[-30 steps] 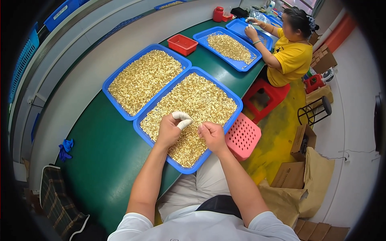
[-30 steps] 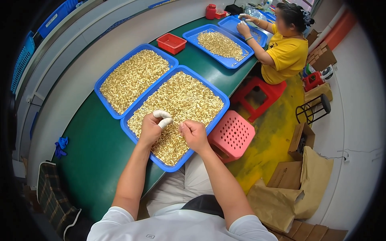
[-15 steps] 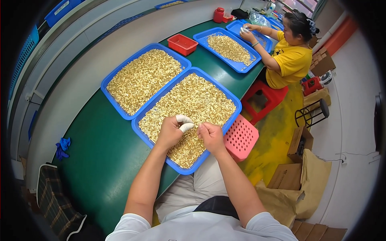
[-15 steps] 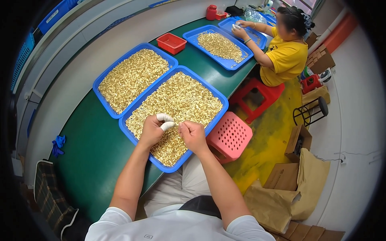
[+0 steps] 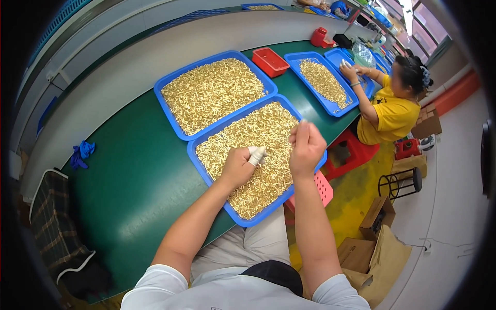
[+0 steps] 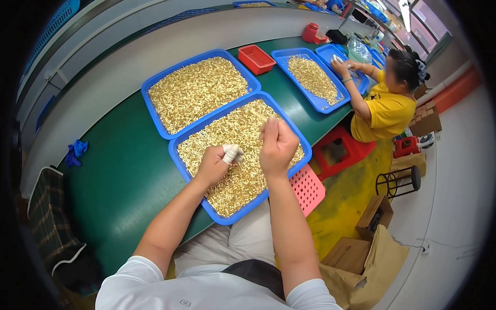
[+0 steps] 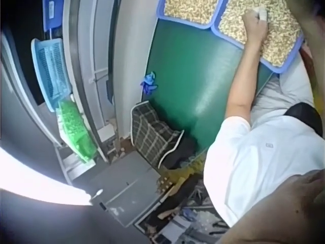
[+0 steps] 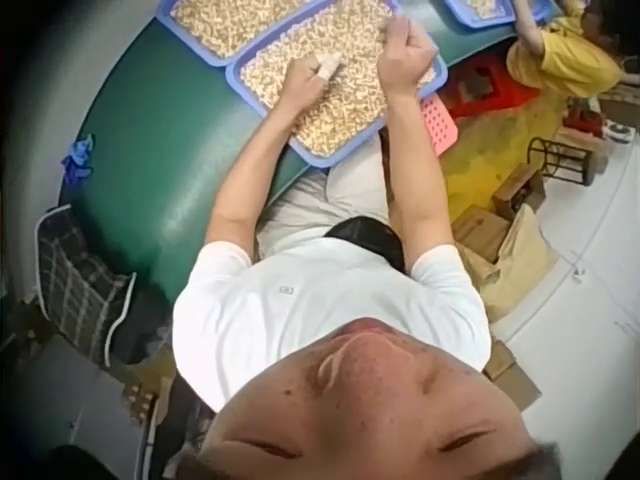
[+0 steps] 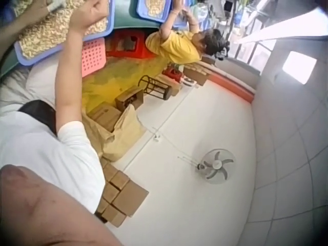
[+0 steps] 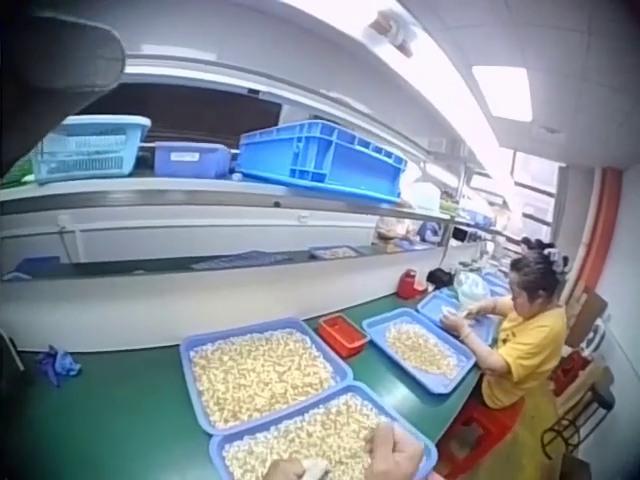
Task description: Sorting individual grains or seeds from large trays at a manual workstation on a production floor.
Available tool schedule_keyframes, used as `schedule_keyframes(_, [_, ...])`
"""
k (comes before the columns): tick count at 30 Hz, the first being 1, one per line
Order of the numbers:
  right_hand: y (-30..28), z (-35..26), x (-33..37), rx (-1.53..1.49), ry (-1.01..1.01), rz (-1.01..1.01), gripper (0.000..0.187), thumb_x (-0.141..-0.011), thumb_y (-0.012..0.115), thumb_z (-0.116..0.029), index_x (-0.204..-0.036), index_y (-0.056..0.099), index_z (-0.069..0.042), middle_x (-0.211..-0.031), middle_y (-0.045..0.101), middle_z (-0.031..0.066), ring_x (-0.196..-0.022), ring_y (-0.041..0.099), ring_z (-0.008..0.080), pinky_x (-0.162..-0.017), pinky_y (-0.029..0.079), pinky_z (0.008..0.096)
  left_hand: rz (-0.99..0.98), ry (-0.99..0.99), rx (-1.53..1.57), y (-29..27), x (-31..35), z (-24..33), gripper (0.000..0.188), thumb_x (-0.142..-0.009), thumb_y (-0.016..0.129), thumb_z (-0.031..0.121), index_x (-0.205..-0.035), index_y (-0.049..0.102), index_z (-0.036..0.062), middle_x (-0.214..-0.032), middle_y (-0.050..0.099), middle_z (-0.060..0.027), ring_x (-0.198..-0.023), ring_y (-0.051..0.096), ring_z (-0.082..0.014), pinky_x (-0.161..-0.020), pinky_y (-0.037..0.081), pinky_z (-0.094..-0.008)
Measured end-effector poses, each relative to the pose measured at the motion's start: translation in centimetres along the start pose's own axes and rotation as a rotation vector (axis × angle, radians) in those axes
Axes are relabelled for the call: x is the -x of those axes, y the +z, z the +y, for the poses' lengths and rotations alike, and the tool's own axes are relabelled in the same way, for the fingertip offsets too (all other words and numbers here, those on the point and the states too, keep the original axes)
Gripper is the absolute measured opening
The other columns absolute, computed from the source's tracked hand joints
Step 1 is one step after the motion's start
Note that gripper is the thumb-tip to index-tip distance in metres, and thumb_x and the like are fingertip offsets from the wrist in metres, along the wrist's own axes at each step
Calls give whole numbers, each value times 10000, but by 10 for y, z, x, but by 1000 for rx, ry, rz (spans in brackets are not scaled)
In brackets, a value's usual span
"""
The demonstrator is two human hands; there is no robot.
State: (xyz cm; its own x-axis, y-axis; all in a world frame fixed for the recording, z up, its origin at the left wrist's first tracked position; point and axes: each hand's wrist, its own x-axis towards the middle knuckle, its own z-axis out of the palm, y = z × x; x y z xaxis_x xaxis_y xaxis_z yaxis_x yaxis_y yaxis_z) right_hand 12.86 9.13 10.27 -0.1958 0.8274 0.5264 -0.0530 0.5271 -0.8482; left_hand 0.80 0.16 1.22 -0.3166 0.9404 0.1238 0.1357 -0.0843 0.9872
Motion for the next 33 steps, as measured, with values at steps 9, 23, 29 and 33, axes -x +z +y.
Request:
schedule_keyframes(9, [93, 40, -73, 669, -213, -224, 403, -974, 574, -315, -733, 622, 5, -597, 571, 160, -519, 523, 272, -550, 420, 406, 20, 74, -179, 2, 7, 4, 286, -970, 630, 237, -852, 707, -11, -711, 688, -102, -636, 614, -138, -610, 485, -317])
schedule_keyframes(23, [-10, 51, 58, -102, 445, -113, 283, -1000, 557, -165, -769, 609, -10, -669, 566, -11, -623, 472, 52, -558, 384, 242, -70, 463, -613, -1, 8, 10, 324, -711, 822, 244, -983, 733, 91, -891, 655, -59, -840, 582, -270, -762, 471, -413])
schedule_keyframes(29, [-34, 48, 93, -126, 399, -25, 243, -1003, 552, -162, -806, 614, -35, -685, 573, -16, -594, 456, 31, -539, 352, 204, -413, 477, -757, 11, 8, 14, 330, -712, 803, 210, -1028, 738, 142, -915, 628, -35, -916, 562, -250, -795, 441, -404])
schedule_keyframes(33, [-33, 48, 97, -112, 388, -2, 239, -1003, 557, -159, -810, 615, -31, -683, 573, -15, -601, 467, 32, -545, 363, 201, -299, 476, -622, 9, 5, -4, 196, -718, 790, 118, -903, 729, 107, -824, 617, -63, -820, 570, -278, -740, 460, -407])
